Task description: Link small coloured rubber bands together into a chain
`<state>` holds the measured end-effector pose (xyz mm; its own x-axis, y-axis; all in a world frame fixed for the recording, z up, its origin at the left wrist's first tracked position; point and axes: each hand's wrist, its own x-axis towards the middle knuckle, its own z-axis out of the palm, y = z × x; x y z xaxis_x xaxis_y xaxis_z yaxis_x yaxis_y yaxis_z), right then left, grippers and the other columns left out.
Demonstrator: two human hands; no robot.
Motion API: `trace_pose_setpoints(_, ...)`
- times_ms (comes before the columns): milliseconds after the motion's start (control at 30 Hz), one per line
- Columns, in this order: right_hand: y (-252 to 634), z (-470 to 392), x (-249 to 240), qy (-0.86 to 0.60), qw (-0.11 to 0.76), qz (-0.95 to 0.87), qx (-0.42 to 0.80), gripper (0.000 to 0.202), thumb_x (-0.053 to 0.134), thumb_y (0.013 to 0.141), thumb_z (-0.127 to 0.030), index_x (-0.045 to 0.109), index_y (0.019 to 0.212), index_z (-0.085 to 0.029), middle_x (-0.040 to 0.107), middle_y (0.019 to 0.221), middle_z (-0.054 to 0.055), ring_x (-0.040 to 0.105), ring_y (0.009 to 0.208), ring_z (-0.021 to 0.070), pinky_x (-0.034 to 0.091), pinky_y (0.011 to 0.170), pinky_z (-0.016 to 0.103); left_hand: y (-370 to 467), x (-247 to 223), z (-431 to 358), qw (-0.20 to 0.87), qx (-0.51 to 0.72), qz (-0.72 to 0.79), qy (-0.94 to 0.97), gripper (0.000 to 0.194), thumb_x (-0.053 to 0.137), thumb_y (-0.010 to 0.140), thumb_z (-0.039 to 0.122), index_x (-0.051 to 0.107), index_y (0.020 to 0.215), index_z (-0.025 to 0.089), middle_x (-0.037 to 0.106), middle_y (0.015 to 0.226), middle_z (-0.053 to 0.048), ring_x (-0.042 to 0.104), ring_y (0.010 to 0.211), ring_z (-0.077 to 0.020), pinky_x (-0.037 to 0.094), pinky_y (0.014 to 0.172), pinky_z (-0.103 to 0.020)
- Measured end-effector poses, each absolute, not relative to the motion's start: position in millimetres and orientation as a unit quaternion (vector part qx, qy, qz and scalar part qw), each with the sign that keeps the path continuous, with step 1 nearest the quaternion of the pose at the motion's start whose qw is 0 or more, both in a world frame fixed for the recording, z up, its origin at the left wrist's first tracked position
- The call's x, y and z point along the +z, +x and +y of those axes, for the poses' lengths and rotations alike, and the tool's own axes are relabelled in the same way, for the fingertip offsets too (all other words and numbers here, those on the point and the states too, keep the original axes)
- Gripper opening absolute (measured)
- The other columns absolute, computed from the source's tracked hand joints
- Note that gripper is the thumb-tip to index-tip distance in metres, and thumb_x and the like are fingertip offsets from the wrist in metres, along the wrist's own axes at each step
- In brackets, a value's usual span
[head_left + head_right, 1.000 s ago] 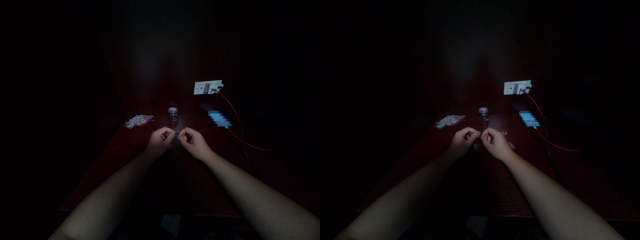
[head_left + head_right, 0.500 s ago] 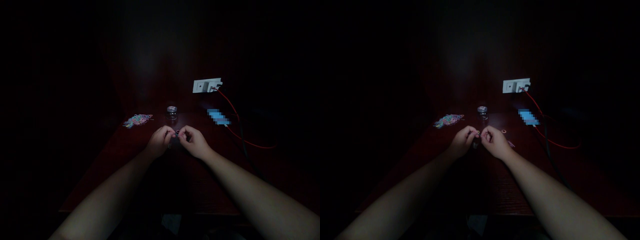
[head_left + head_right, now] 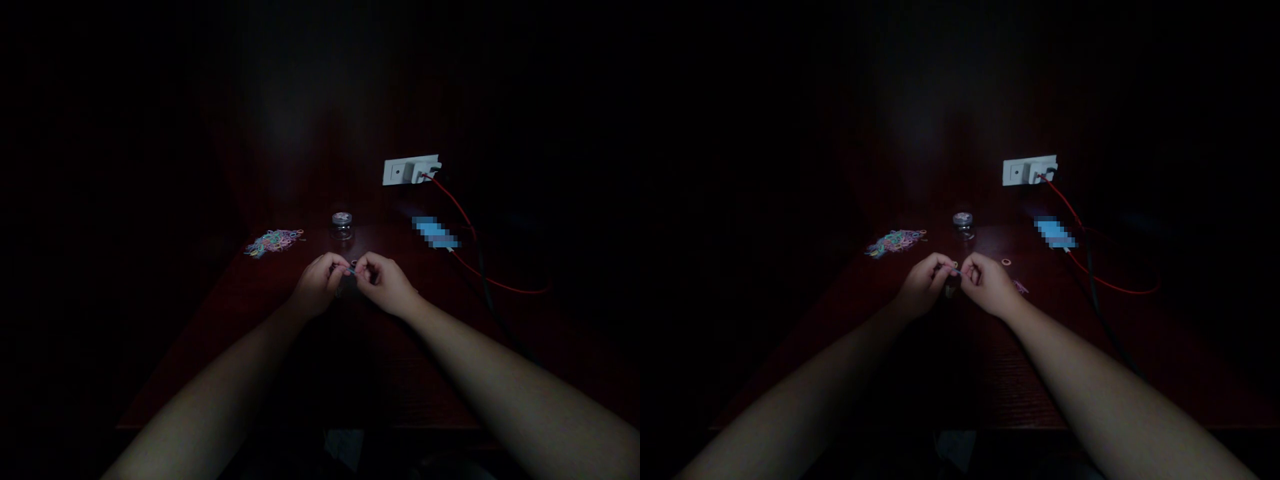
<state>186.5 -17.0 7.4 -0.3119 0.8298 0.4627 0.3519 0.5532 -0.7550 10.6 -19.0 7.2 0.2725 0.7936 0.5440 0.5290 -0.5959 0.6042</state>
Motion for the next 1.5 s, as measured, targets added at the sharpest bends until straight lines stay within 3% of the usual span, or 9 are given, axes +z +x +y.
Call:
trace_pose_setpoints(433, 185.5, -16.8, 6.5, -0.392, 0.436, -0.768, 0.258, 0.003, 0.055, 0.074, -0.017, 0.052, 0.073, -0.018, 0.047, 0.057, -0.004, 0.041, 0.050, 0.0084, 0.032, 0.047, 0.021, 7.0, 3.1, -17.5, 0.174, 0.434, 0.435, 0.769, 0.017, 0.049, 0.090, 0.030, 0.062, 0.090, 0.018, 0.068, 0.081, -0.002, 0.058, 0.066, -0.0124, 0.044, 0.060, -0.023)
trace_pose_setpoints(1500, 183.6, -20.2, 9.5, -0.380, 0.440, -0.776, 0.245, 0.003, 0.053, 0.078, -0.017, 0.054, 0.075, -0.017, 0.049, 0.059, -0.003, 0.041, 0.051, 0.0085, 0.033, 0.050, 0.022, 5.9, 5.4, -19.6, 0.229, 0.423, 0.446, 0.754, 0.023, 0.046, 0.091, 0.036, 0.057, 0.083, 0.017, 0.061, 0.073, 0.000, 0.054, 0.064, -0.0117, 0.041, 0.058, -0.022)
